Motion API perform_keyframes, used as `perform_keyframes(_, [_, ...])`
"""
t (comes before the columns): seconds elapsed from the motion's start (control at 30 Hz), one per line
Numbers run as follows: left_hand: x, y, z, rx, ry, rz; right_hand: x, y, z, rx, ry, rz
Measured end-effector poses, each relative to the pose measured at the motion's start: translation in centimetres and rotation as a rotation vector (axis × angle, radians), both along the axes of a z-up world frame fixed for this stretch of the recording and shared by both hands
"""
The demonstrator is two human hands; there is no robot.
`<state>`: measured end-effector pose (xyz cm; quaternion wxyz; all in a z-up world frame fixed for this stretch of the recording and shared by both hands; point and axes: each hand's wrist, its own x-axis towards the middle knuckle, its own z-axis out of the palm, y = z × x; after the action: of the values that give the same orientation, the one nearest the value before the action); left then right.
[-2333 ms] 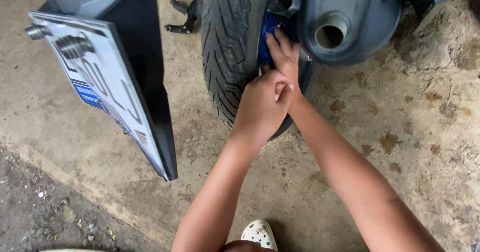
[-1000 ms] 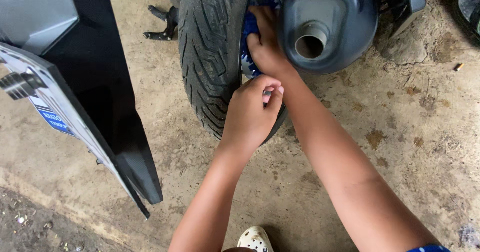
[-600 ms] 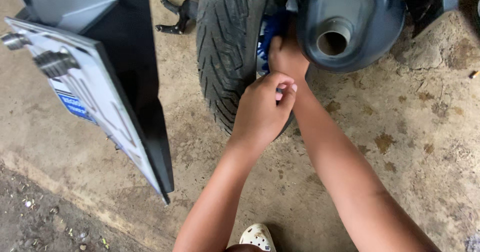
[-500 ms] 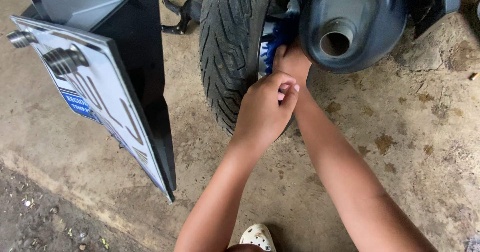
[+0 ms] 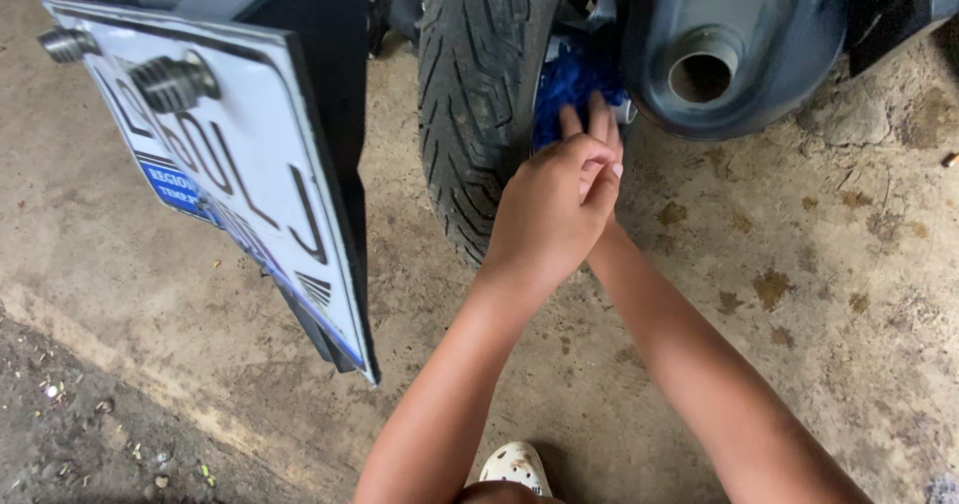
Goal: The person wipes the rear wheel, tire, and exhaust area of a motorcycle using a blue microfiber cloth. They repeatedly dip the cloth into a bucket of water to rinse it, then continue wiping the rear fender and suspension components.
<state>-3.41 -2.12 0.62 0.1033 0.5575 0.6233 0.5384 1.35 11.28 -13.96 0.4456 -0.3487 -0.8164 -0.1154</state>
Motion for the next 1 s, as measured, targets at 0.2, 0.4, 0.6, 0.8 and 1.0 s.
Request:
perform_keyframes(0.2, [0.0, -0.4, 0.2, -0.092, -0.042, -0.025, 1.9, -0.1, 0.6, -1.123, 0.765, 0.348])
perform_keyframes(0.4, [0.4, -0.4, 0.2, -0.106, -0.037, -0.042, -1.6, 3.2, 2.4, -0.671, 0.631, 0.238])
perform_keyframes(0.6, [0.1, -0.3, -0.1, -0.109, -0.073, -0.058, -3.2, 6.6, 3.0, -0.383, 0.369, 0.278])
perform_keyframes(0.8, [0.7, 0.6, -0.5, -0.055, -0.012, -0.068, -4.2, 14.3, 2.7, -0.600, 0.198, 0.240])
perform_keyframes(1.0, [1.0, 1.4, -0.2, -0.167, -0.024, -0.090, -2.8, 13.8, -3.8, -0.040, 0.098, -0.158])
